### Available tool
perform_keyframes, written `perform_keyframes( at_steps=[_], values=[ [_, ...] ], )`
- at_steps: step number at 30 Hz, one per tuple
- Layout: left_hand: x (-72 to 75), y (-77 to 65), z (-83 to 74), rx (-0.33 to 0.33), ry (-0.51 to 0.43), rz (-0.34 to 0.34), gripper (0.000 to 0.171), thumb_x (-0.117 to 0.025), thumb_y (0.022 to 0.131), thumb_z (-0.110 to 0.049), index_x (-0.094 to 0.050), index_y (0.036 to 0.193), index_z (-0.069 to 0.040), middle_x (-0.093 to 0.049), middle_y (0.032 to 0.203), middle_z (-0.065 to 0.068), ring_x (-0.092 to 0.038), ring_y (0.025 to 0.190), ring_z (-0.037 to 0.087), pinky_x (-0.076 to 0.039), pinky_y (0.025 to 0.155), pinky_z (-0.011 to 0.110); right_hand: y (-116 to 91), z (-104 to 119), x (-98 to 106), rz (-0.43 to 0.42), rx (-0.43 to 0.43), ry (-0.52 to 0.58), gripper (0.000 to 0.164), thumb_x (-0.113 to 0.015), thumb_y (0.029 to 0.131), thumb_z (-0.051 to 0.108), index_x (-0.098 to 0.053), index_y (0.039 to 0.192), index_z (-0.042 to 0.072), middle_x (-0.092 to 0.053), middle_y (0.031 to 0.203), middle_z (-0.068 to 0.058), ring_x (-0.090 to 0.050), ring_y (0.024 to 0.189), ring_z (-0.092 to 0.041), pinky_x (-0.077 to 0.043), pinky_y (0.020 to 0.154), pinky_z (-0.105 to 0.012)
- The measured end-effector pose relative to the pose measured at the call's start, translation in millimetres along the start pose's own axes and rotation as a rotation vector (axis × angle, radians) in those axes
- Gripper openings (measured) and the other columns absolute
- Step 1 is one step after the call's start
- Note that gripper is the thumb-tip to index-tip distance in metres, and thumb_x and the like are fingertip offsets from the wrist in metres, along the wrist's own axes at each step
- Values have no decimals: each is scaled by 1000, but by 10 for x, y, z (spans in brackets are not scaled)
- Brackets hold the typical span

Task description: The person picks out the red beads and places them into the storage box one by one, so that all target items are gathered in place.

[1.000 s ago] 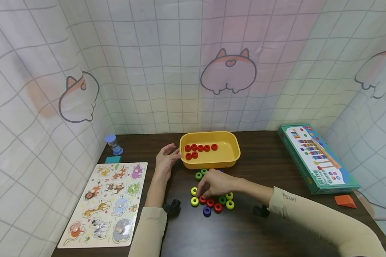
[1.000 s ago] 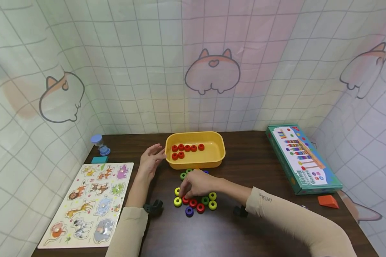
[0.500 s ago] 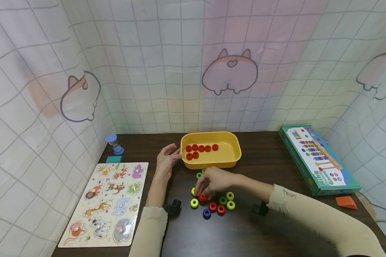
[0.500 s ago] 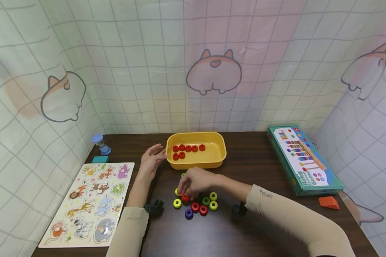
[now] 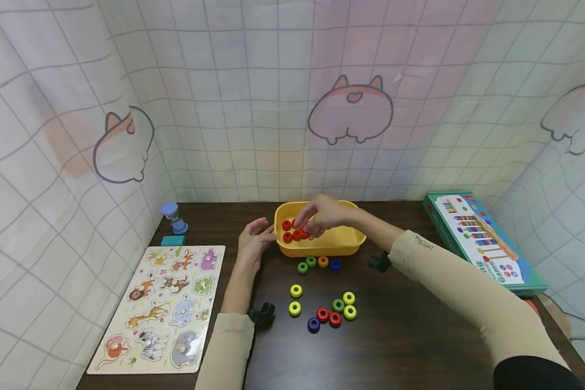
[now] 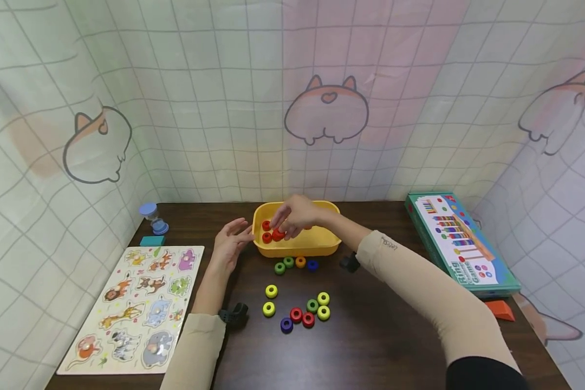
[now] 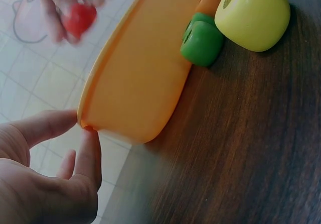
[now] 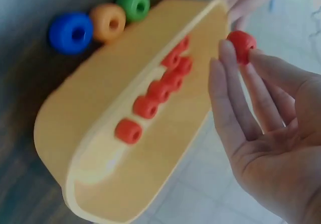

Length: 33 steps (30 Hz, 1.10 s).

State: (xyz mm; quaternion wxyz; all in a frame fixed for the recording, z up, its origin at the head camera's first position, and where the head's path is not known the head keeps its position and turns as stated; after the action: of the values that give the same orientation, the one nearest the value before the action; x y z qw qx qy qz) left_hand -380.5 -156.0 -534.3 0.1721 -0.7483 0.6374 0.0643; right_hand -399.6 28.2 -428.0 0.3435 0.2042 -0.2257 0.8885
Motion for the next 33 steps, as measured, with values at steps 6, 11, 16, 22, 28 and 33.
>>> perform_keyframes(
  at_steps=[6, 11, 16, 22, 28, 33],
  values=[
    [-4, -17, 45, 1, 0, -2, 65, -71, 77, 12, -50, 136, -7, -45, 145, 18, -61, 119, 22, -54, 91, 28, 260, -381, 49, -67, -96, -80, 20, -68, 87, 0, -73, 106, 2, -74, 97, -12, -72, 78, -34, -59, 73, -48],
    [-9, -28, 41, -2, 11, -4, 66, -71, 77, 12, -50, 136, -7, -45, 145, 18, -62, 118, 22, -54, 91, 30, 351, -618, -36, -73, -121, -129, 20, -67, 86, -2, -73, 105, 2, -74, 97, -13, -73, 78, -32, -60, 71, -45],
    [1, -8, -9, -18, 22, 0, 68, -71, 77, 11, -47, 139, -5, -44, 145, 18, -62, 118, 21, -54, 91, 29, 363, -650, -39, -111, -89, -126, 25, -66, 84, -6, -72, 108, -1, -73, 103, -16, -73, 79, -32, -60, 69, -43],
    [7, 5, -12, 0, 15, 0, 64, -70, 78, 13, -50, 135, -7, -44, 145, 18, -62, 117, 21, -54, 90, 28, 171, -437, 0, -125, 0, -148, 30, -67, 85, -5, -71, 113, 2, -69, 116, -16, -71, 87, -29, -61, 71, -38],
    [-1, 22, 2, -5, 20, -9, 65, -71, 77, 12, -50, 135, -7, -45, 144, 18, -62, 118, 21, -54, 90, 28, -311, -15, -158, -108, 170, -264, 19, -73, 85, 7, -75, 99, 19, -74, 99, -1, -70, 82, -18, -59, 71, -30],
    [18, 25, 22, 5, 35, -18, 68, -73, 76, 11, -49, 137, -7, -46, 144, 17, -62, 117, 20, -54, 89, 28, -663, 65, -577, 59, 234, -320, 18, -74, 86, 13, -75, 98, 26, -73, 93, 10, -69, 81, -11, -57, 71, -25]
  ],
)
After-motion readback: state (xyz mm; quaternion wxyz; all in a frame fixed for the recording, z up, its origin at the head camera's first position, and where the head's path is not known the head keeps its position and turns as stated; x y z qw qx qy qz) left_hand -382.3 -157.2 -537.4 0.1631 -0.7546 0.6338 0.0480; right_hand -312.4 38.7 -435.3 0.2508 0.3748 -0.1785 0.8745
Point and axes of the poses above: each hand's wrist, its own y-axis towards the middle knuckle, its own x-axis out of the back of the hand, z = x × y, the point moved 8 cm from there along y, towards the middle knuckle
